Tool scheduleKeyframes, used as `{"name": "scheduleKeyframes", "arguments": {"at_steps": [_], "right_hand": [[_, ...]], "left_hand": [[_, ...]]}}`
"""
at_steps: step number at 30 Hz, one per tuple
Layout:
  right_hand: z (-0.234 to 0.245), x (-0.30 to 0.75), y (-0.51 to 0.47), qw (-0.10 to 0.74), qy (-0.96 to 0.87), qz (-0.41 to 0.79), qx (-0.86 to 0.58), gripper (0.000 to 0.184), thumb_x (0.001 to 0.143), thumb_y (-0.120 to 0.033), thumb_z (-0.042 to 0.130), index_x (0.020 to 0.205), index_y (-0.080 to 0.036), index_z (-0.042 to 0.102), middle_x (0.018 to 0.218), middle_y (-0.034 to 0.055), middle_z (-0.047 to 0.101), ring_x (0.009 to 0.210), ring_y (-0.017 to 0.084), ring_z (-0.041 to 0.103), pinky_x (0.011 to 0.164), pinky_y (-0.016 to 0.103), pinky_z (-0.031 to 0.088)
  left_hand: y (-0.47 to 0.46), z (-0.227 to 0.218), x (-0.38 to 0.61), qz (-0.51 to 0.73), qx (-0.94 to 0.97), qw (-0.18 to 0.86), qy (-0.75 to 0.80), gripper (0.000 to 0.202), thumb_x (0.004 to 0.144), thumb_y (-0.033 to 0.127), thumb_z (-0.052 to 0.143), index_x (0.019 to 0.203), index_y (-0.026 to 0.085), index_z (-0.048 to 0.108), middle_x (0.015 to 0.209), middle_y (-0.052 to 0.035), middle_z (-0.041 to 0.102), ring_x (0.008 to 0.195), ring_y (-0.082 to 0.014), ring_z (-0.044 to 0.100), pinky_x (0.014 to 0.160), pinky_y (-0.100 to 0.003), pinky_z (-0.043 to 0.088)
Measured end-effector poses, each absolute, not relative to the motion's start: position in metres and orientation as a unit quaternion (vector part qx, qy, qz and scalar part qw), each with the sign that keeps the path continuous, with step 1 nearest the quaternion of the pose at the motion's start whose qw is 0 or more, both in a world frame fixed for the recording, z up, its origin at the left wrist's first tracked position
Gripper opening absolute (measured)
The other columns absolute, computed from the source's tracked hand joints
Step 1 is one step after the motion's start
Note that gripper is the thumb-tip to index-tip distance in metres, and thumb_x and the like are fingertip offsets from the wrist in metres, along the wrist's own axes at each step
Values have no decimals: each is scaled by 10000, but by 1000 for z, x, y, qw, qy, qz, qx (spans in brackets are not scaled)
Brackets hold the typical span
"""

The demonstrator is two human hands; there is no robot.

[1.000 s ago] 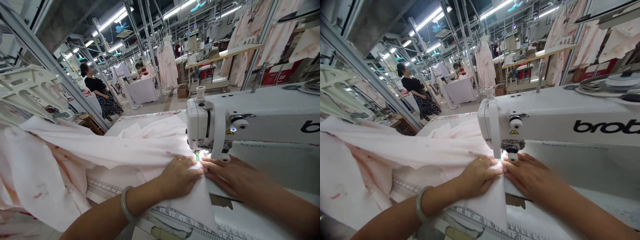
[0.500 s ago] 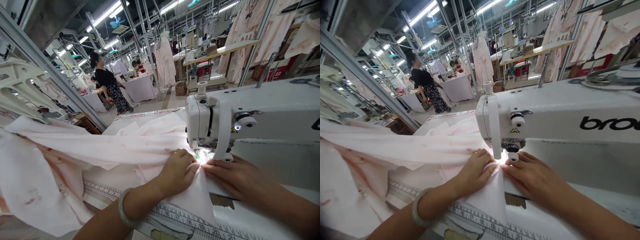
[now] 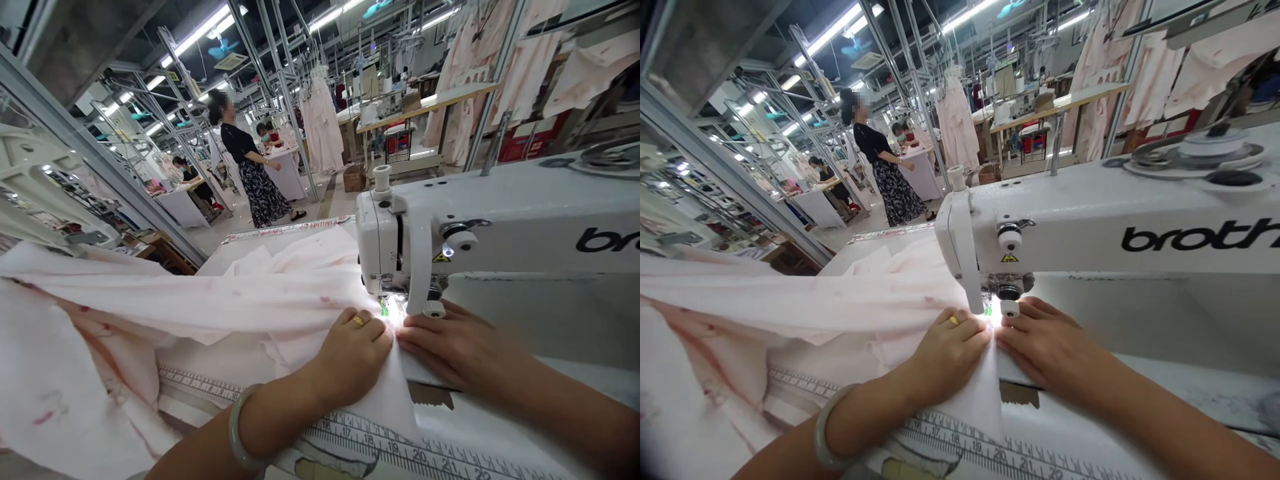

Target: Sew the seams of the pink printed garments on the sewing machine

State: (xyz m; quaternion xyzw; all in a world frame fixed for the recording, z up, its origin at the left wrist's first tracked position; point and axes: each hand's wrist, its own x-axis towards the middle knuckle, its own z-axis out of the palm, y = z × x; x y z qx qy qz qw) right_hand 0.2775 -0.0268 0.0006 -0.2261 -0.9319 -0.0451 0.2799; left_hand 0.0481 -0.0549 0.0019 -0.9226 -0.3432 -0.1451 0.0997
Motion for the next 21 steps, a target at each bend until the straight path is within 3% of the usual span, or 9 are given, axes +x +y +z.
{"name": "scheduleKeyframes", "arguments": {"at_steps": [3, 8, 15, 21], "right_hand": [[-4, 279, -26, 295, -928, -49, -222, 335, 1104, -238, 352, 1050, -198, 681, 1012, 57, 777, 792, 196, 692, 847, 390, 432], [-16, 278, -26, 277, -933, -26, -230, 282, 1084, -248, 410, 1202, -225, 665, 1219, 33, 750, 944, 194, 722, 861, 373, 473], [-19, 274, -23, 270, -924, -41, -268, 343, 1081, -220, 352, 1097, -250, 693, 1073, 23, 787, 833, 212, 720, 917, 419, 461], [-22, 280, -19, 255, -922, -31, -288, 306, 1097, -318, 379, 1206, -246, 656, 983, 32, 785, 820, 239, 700, 943, 451, 459]], "left_hand": [[-55, -1, 48, -139, -926, 121, -331, 140, 999, 106, 531, 1062, 112, 655, 959, -72, 682, 956, -226, 632, 939, -382, 462], [-57, -1, 47, -137, -921, 95, -351, 176, 998, 86, 490, 984, 131, 660, 971, -73, 685, 940, -216, 629, 938, -364, 501], [-50, -3, 52, -112, -918, 63, -375, 157, 968, 67, 500, 986, 151, 631, 961, -72, 672, 935, -226, 636, 920, -386, 539], [-44, 1, 48, -135, -914, 69, -375, 154, 959, 75, 496, 982, 152, 627, 912, -68, 667, 919, -227, 646, 915, -381, 534]]}}
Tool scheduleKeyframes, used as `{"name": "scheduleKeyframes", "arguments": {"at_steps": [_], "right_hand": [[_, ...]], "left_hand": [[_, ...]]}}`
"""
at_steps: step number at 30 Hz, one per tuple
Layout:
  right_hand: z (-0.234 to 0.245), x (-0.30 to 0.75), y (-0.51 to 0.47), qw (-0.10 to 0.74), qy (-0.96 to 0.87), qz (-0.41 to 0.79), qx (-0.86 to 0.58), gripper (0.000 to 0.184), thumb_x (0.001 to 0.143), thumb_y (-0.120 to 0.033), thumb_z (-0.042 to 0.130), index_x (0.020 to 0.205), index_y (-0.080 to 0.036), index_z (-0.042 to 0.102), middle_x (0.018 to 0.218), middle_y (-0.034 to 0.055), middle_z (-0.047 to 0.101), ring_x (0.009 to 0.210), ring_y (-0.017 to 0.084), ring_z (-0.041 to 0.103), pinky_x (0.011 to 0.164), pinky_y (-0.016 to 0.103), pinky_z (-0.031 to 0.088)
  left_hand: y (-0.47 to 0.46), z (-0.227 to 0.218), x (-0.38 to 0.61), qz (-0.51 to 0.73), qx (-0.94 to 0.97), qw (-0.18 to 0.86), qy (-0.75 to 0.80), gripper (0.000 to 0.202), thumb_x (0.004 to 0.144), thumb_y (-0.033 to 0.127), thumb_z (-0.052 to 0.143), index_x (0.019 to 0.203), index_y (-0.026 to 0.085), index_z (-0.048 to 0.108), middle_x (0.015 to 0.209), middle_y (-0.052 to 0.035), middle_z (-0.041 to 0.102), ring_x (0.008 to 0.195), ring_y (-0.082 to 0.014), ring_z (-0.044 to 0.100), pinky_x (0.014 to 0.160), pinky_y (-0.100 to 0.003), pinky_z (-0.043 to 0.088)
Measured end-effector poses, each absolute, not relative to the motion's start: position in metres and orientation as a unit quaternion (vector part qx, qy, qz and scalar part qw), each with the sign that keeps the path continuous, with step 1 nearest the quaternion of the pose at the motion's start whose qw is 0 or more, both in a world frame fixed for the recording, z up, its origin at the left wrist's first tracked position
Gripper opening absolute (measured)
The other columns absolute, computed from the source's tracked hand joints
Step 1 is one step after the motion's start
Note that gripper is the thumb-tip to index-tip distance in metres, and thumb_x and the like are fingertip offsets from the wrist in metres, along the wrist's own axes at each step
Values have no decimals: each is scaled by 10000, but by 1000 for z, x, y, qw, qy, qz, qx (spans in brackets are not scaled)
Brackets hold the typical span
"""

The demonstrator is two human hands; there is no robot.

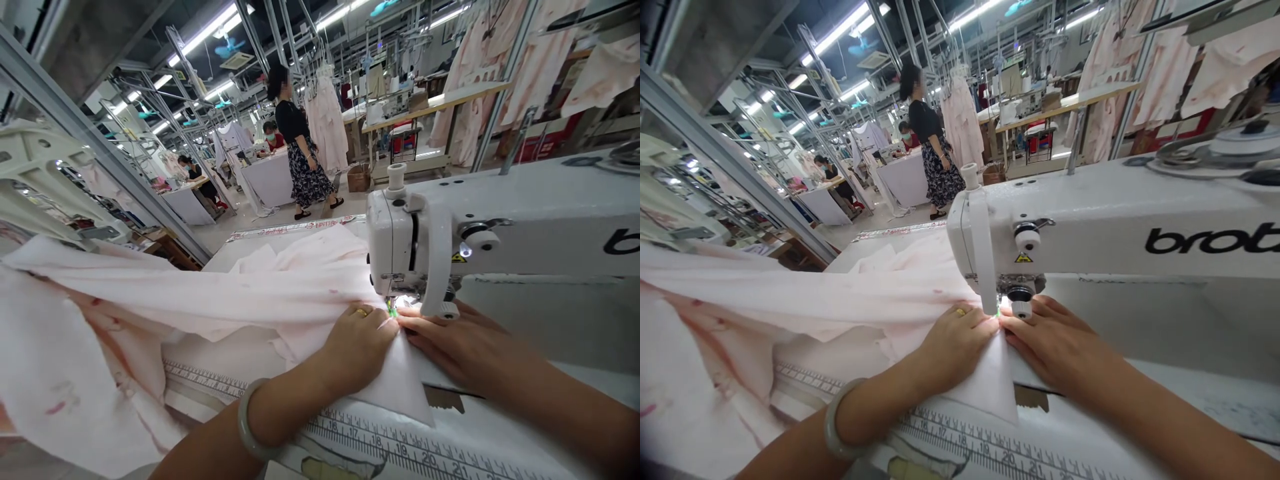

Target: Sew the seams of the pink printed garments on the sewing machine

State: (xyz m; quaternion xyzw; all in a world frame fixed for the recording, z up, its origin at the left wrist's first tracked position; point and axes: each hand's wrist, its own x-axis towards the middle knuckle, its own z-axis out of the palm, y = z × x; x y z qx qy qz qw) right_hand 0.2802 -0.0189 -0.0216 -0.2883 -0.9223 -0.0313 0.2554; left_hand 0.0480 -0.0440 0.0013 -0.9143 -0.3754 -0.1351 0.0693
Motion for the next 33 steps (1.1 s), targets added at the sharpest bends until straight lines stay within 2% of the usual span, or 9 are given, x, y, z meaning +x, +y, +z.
{"name": "scheduleKeyframes", "arguments": {"at_steps": [4, 6, 9, 13, 19, 24, 27, 30, 33], "right_hand": [[-20, 285, -19, 265, -921, 0, -286, 290, 1086, -323, 407, 1160, -275, 683, 982, 31, 775, 812, 228, 694, 845, 401, 491], [-19, 286, -20, 269, -920, 8, -286, 300, 1088, -323, 398, 1134, -280, 691, 964, 29, 769, 815, 224, 692, 853, 398, 491], [-18, 285, -21, 266, -923, 8, -278, 317, 1098, -321, 376, 1167, -260, 680, 976, 39, 766, 834, 224, 693, 890, 409, 487], [-14, 282, -23, 259, -927, 5, -272, 362, 1113, -307, 330, 1156, -228, 681, 1033, 63, 768, 868, 225, 695, 914, 424, 477], [-7, 278, -25, 253, -927, 29, -274, 383, 1110, -286, 330, 1097, -216, 707, 1051, 68, 768, 847, 227, 677, 885, 437, 479], [-4, 278, -27, 258, -928, 32, -267, 385, 1109, -266, 320, 1134, -214, 700, 1092, 63, 760, 880, 213, 678, 893, 423, 479], [-3, 279, -27, 267, -926, 25, -264, 356, 1094, -242, 355, 1101, -213, 709, 1106, 62, 752, 892, 215, 675, 901, 423, 476], [-3, 280, -26, 279, -923, 12, -264, 328, 1079, -226, 376, 1072, -203, 703, 991, 65, 745, 859, 228, 658, 886, 427, 476], [-3, 281, -26, 287, -921, 3, -262, 333, 1084, -239, 348, 1088, -181, 676, 905, 73, 721, 838, 243, 642, 881, 441, 478]], "left_hand": [[-39, 4, 38, -175, -914, 17, -364, 158, 969, 134, 508, 1071, 173, 623, 991, -68, 692, 969, -221, 648, 932, -387, 526], [-35, 3, 33, -188, -913, -11, -362, 168, 940, 156, 549, 1091, 181, 621, 1005, -73, 698, 986, -230, 653, 910, -388, 528], [-30, 3, 31, -216, -900, -47, -376, 108, 962, 251, 576, 1037, 191, 625, 966, -65, 695, 950, -228, 660, 875, -379, 530], [-29, 4, 37, -249, -881, -53, -399, 157, 1000, 343, 568, 959, 200, 619, 965, -57, 694, 924, -219, 657, 886, -374, 519], [-28, -1, 44, -222, -883, -15, -412, 23, 944, 185, 588, 933, 201, 599, 1023, -47, 704, 966, -223, 640, 901, -372, 483], [-24, 0, 40, -180, -907, 13, -379, 120, 858, 96, 631, 914, 201, 617, 1069, -41, 698, 1042, -214, 627, 942, -356, 463], [-30, 5, 42, -146, -923, 83, -346, 94, 903, 100, 608, 917, 186, 645, 1113, -63, 690, 1080, -228, 616, 964, -376, 447], [-41, 11, 48, -109, -921, 146, -344, 126, 962, 112, 554, 960, 169, 667, 1060, -76, 692, 981, -231, 621, 947, -398, 440], [-50, 12, 55, -90, -911, 150, -374, 149, 972, 104, 537, 987, 166, 673, 990, -61, 691, 916, -223, 610, 906, -390, 446]]}}
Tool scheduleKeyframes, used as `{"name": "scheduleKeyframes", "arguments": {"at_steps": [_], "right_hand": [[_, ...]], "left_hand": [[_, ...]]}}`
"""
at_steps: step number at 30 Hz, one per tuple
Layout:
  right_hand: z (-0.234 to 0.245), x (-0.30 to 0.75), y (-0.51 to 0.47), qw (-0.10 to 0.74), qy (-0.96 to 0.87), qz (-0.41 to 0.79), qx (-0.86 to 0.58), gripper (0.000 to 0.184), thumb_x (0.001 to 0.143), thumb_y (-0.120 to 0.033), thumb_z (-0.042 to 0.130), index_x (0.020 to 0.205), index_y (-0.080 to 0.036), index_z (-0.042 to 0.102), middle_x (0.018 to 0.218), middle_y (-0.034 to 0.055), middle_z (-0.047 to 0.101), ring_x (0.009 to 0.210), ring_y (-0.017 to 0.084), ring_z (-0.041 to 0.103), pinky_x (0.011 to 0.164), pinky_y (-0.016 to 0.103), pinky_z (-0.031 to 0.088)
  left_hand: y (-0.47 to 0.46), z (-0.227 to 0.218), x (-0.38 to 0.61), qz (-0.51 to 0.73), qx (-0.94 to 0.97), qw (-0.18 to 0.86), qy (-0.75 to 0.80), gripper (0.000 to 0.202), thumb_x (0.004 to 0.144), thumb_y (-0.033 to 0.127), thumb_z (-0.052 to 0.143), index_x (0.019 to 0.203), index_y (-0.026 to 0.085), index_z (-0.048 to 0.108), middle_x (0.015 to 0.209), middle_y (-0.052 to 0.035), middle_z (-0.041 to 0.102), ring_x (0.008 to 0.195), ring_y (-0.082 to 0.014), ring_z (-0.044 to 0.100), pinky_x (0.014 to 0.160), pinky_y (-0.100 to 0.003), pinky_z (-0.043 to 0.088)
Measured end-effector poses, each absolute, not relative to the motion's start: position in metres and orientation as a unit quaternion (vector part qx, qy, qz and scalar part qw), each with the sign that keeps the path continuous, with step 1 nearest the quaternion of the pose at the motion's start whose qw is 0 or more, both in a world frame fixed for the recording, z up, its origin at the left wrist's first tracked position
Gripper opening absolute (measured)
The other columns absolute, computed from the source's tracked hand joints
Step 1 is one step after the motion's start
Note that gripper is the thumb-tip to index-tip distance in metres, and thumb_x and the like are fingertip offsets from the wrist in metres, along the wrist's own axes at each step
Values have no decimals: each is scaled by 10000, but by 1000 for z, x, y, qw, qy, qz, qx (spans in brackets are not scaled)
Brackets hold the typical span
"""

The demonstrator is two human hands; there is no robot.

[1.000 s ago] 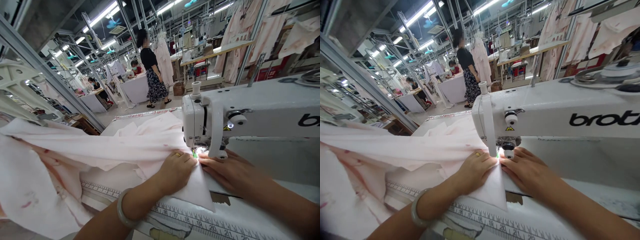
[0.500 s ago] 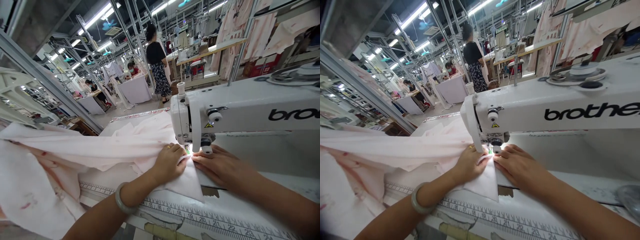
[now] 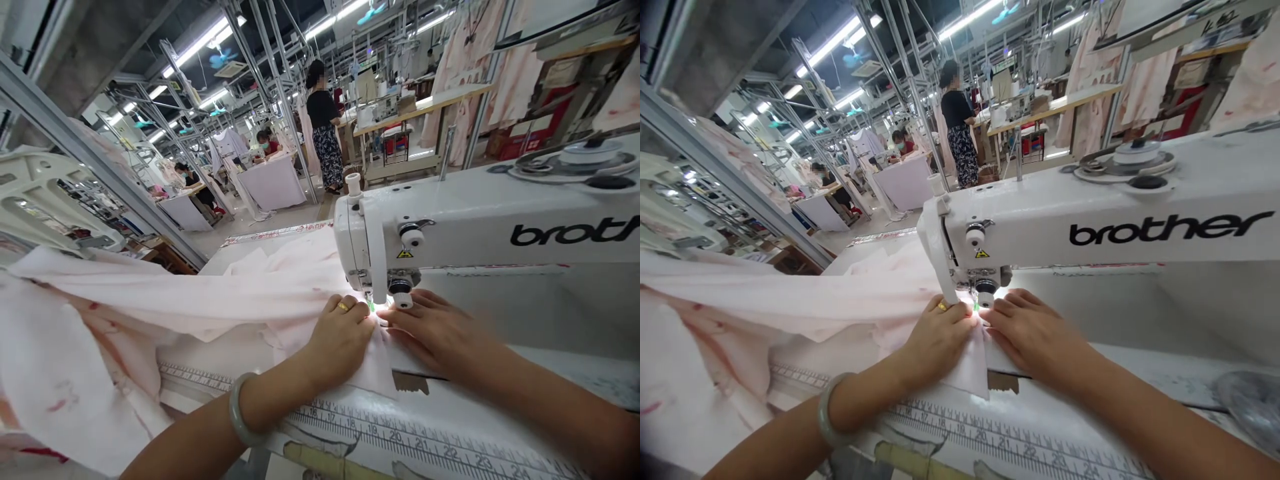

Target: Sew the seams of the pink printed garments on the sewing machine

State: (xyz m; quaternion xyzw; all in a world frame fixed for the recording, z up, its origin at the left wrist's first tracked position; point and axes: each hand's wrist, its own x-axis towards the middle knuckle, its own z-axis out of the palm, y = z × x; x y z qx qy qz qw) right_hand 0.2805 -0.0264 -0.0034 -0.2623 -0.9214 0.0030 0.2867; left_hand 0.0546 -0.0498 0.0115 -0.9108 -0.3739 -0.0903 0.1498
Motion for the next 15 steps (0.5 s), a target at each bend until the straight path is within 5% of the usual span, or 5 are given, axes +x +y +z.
{"name": "scheduleKeyframes", "arguments": {"at_steps": [15], "right_hand": [[-8, 279, -26, 244, -925, -2, -292, 339, 1094, -318, 350, 1204, -233, 659, 974, 79, 698, 899, 270, 612, 896, 484, 477]], "left_hand": [[-31, -5, 53, -111, -912, 113, -379, 186, 960, 91, 576, 801, 154, 649, 904, -60, 667, 915, -213, 588, 855, -350, 447]]}}
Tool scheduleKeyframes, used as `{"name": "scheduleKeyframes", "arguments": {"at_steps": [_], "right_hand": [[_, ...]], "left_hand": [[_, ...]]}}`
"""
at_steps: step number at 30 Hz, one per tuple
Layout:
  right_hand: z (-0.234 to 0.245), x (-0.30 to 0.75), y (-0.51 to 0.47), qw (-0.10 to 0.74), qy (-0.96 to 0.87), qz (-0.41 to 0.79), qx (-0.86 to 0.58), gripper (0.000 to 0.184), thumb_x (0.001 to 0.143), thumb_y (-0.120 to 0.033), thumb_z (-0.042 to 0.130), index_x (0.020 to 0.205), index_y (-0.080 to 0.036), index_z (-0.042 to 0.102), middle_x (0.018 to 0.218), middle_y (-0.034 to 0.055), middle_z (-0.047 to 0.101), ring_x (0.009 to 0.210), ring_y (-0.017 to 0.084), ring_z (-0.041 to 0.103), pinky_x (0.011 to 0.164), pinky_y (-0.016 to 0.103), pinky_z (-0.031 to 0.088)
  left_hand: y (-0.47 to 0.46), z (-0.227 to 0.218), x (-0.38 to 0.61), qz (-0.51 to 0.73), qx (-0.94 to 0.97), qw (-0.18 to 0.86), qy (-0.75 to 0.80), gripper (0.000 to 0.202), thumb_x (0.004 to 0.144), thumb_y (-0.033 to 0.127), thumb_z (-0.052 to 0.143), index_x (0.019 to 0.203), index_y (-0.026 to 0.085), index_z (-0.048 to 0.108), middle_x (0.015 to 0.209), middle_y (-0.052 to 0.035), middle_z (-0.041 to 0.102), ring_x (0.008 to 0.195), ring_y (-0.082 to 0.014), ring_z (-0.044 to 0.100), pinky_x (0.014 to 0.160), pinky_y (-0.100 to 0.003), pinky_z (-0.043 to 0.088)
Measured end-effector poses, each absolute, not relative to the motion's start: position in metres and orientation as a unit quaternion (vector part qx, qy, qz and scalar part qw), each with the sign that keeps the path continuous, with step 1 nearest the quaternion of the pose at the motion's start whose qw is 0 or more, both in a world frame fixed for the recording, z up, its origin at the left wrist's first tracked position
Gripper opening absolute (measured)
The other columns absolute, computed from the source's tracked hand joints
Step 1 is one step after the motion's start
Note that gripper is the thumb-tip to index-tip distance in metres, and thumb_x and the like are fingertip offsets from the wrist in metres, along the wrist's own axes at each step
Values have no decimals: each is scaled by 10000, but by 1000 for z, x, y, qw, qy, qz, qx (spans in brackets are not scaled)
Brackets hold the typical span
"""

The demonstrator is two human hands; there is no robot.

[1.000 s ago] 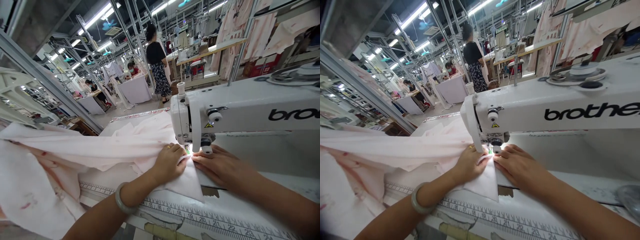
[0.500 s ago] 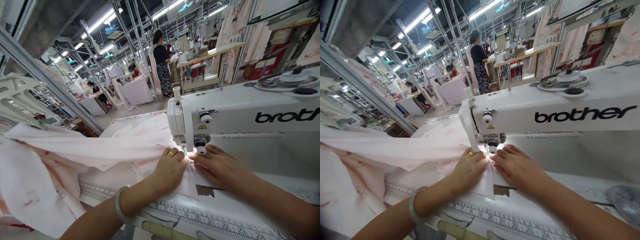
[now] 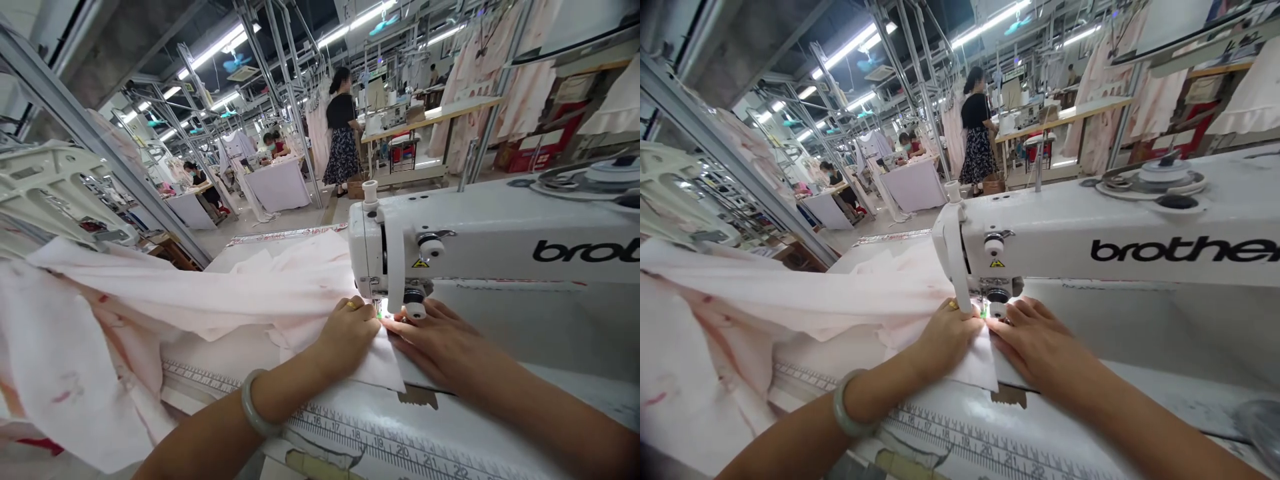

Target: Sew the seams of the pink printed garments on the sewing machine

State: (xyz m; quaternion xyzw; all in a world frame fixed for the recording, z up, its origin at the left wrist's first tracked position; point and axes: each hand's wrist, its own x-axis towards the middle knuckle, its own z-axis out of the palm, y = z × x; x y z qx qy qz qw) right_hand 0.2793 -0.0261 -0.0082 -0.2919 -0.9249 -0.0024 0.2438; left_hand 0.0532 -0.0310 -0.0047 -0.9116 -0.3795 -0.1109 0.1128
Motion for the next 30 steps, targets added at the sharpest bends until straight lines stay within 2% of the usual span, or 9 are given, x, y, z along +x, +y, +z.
{"name": "scheduleKeyframes", "arguments": {"at_steps": [6, 10, 12, 16, 19, 22, 26, 30], "right_hand": [[-8, 284, -25, 262, -930, 12, -256, 296, 1100, -288, 367, 1147, -229, 653, 1006, 68, 707, 885, 235, 638, 930, 479, 463], [1, 279, -33, 268, -946, 42, -179, 270, 1082, -210, 402, 1191, -210, 649, 1114, 82, 713, 986, 222, 645, 1025, 476, 429], [6, 274, -41, 257, -954, 65, -137, 264, 1070, -210, 438, 1209, -186, 661, 1108, 95, 727, 1024, 235, 636, 1028, 464, 442], [8, 267, -57, 257, -955, 114, -95, 322, 1055, -142, 397, 1146, -185, 703, 974, 82, 755, 970, 214, 658, 963, 389, 497], [6, 264, -64, 251, -957, 125, -78, 298, 1039, -136, 416, 1124, -179, 698, 1006, 97, 751, 1028, 230, 656, 935, 375, 496], [8, 264, -67, 215, -965, 133, -75, 261, 1017, -125, 440, 1118, -173, 676, 996, 81, 736, 955, 228, 646, 840, 377, 483], [15, 264, -68, 164, -972, 150, -79, 222, 997, -157, 435, 1001, -184, 655, 882, 54, 696, 813, 219, 602, 713, 385, 441], [22, 265, -69, 150, -972, 164, -82, 193, 961, -163, 435, 923, -198, 621, 868, 47, 678, 788, 214, 591, 693, 379, 439]], "left_hand": [[-40, 5, 51, -103, -915, 92, -379, 141, 954, 76, 553, 991, 146, 670, 991, -60, 697, 960, -231, 589, 892, -366, 461], [-52, 14, 41, -100, -906, 72, -406, 309, 849, -15, 545, 1087, 155, 643, 1115, -65, 697, 1036, -237, 589, 932, -364, 473], [-58, 20, 34, -103, -885, 96, -443, 331, 812, -31, 539, 1065, 157, 642, 1084, -78, 693, 1012, -251, 592, 919, -384, 483], [-77, 36, 28, -134, -848, 169, -485, 269, 781, -39, 522, 921, 153, 649, 887, -80, 661, 846, -259, 569, 826, -407, 487], [-92, 45, 37, -160, -867, 158, -445, 236, 780, 8, 546, 918, 160, 662, 815, -58, 627, 786, -243, 538, 802, -397, 478], [-97, 41, 49, -147, -900, 96, -399, 144, 795, 96, 594, 905, 162, 658, 873, -60, 637, 856, -243, 560, 846, -394, 480], [-91, 23, 53, -102, -922, 31, -373, 90, 846, 133, 568, 904, 153, 634, 1055, -92, 676, 1039, -250, 599, 1010, -404, 453], [-84, 14, 48, -77, -924, 15, -375, 129, 884, 162, 554, 988, 160, 631, 1076, -93, 690, 1026, -247, 626, 1036, -411, 444]]}}
